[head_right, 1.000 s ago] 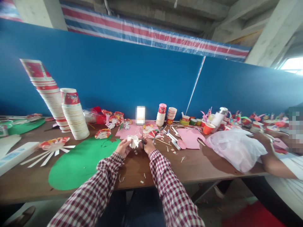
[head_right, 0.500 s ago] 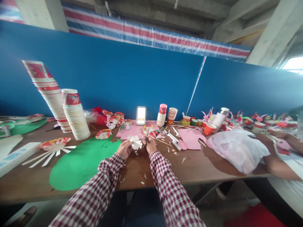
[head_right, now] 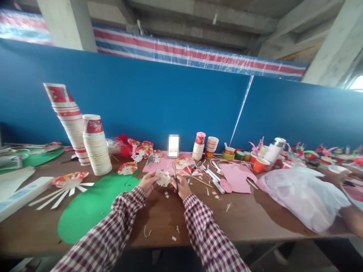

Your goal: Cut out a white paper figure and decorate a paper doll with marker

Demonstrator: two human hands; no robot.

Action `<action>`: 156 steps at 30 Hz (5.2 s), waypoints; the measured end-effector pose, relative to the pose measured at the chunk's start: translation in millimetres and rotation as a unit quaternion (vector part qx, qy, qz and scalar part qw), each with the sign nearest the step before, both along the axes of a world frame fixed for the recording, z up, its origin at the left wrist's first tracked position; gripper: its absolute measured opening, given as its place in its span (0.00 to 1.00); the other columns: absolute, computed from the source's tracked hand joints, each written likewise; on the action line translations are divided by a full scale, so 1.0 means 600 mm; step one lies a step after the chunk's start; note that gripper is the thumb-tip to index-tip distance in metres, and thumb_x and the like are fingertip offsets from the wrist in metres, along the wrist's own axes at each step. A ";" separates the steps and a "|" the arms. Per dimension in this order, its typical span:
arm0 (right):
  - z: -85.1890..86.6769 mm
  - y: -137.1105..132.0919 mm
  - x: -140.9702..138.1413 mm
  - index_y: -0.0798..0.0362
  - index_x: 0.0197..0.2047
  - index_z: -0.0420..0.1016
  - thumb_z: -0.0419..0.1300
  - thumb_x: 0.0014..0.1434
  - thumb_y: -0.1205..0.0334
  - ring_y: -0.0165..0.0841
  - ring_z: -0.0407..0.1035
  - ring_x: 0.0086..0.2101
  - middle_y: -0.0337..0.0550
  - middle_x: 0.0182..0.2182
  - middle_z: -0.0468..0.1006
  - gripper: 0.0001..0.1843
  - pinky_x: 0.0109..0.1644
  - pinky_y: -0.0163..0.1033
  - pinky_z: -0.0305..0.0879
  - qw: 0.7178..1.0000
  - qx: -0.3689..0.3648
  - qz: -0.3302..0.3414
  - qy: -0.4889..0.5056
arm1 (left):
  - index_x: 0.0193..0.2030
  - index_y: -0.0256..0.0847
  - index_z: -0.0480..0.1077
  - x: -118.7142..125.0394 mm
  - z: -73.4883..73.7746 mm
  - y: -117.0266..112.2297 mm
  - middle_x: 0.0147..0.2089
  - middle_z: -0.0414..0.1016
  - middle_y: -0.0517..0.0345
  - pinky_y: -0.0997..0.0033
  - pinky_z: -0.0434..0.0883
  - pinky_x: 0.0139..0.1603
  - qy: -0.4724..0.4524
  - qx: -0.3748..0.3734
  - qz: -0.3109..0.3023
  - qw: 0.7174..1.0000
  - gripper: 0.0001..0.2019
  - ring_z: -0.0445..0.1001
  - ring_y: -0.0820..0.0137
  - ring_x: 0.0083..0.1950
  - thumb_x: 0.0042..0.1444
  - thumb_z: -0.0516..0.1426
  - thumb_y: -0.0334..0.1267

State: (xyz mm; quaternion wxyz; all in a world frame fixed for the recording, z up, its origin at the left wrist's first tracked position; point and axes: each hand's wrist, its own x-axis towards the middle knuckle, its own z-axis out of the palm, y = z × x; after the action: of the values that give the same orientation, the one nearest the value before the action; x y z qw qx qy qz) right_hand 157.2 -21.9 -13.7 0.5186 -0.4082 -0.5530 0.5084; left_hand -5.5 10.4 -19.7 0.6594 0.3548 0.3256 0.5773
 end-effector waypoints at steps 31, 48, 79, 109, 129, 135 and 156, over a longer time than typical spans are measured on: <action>0.075 -0.020 0.036 0.59 0.37 0.74 0.65 0.47 0.49 0.26 0.66 0.20 0.38 0.20 0.71 0.22 0.21 0.29 0.63 0.964 -0.141 0.160 -0.158 | 0.35 0.35 0.69 -0.015 0.078 0.041 0.28 0.74 0.59 0.76 0.68 0.28 0.052 -0.032 0.073 0.995 0.20 0.72 0.73 0.27 0.32 0.68 0.35; 0.060 -0.001 0.022 0.58 0.38 0.73 0.63 0.48 0.45 0.29 0.68 0.25 0.41 0.26 0.73 0.24 0.28 0.32 0.64 0.974 -0.127 0.167 -0.091 | 0.37 0.38 0.66 0.008 0.084 0.025 0.27 0.74 0.58 0.75 0.66 0.20 0.087 -0.120 -0.054 0.987 0.22 0.70 0.73 0.21 0.33 0.67 0.38; 0.071 -0.023 0.026 0.58 0.32 0.71 0.58 0.53 0.43 0.24 0.59 0.19 0.35 0.19 0.65 0.23 0.21 0.28 0.55 0.980 -0.111 0.147 -0.076 | 0.43 0.40 0.63 0.020 0.093 -0.003 0.27 0.73 0.62 0.75 0.67 0.23 0.058 -0.143 -0.111 0.982 0.24 0.71 0.74 0.24 0.37 0.66 0.34; 0.101 -0.033 0.032 0.59 0.30 0.71 0.62 0.50 0.47 0.21 0.53 0.18 0.33 0.17 0.61 0.20 0.18 0.27 0.47 0.976 -0.106 0.158 -0.105 | 0.44 0.40 0.59 0.008 0.103 -0.009 0.26 0.69 0.65 0.74 0.67 0.24 0.057 -0.135 -0.156 0.977 0.24 0.71 0.72 0.26 0.41 0.64 0.33; 0.093 -0.031 0.037 0.59 0.27 0.69 0.61 0.52 0.49 0.21 0.52 0.17 0.32 0.16 0.60 0.19 0.18 0.27 0.45 0.970 -0.110 0.181 -0.123 | 0.44 0.38 0.61 0.000 0.100 -0.007 0.27 0.71 0.62 0.73 0.68 0.27 0.051 -0.128 -0.186 0.973 0.23 0.73 0.71 0.27 0.41 0.64 0.32; 0.083 -0.029 0.040 0.59 0.27 0.69 0.61 0.52 0.49 0.21 0.51 0.18 0.31 0.17 0.59 0.19 0.19 0.27 0.44 0.969 -0.106 0.176 -0.140 | 0.45 0.37 0.62 -0.001 0.104 -0.005 0.29 0.73 0.58 0.73 0.69 0.29 0.063 -0.133 -0.193 0.970 0.23 0.73 0.72 0.27 0.41 0.64 0.32; 0.063 -0.034 0.071 0.56 0.39 0.71 0.65 0.47 0.55 0.23 0.58 0.22 0.33 0.23 0.65 0.18 0.25 0.29 0.55 0.968 -0.137 0.168 -0.125 | 0.38 0.39 0.63 -0.016 0.135 0.001 0.28 0.74 0.61 0.78 0.68 0.19 0.030 -0.141 -0.022 0.989 0.18 0.73 0.74 0.24 0.39 0.64 0.31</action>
State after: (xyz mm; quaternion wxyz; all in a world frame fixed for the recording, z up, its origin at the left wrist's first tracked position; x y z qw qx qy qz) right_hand 199.9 -42.5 23.9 0.2916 -0.4375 -0.5992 0.6038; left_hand -14.9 11.2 61.6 0.7052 0.2822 0.4152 0.5006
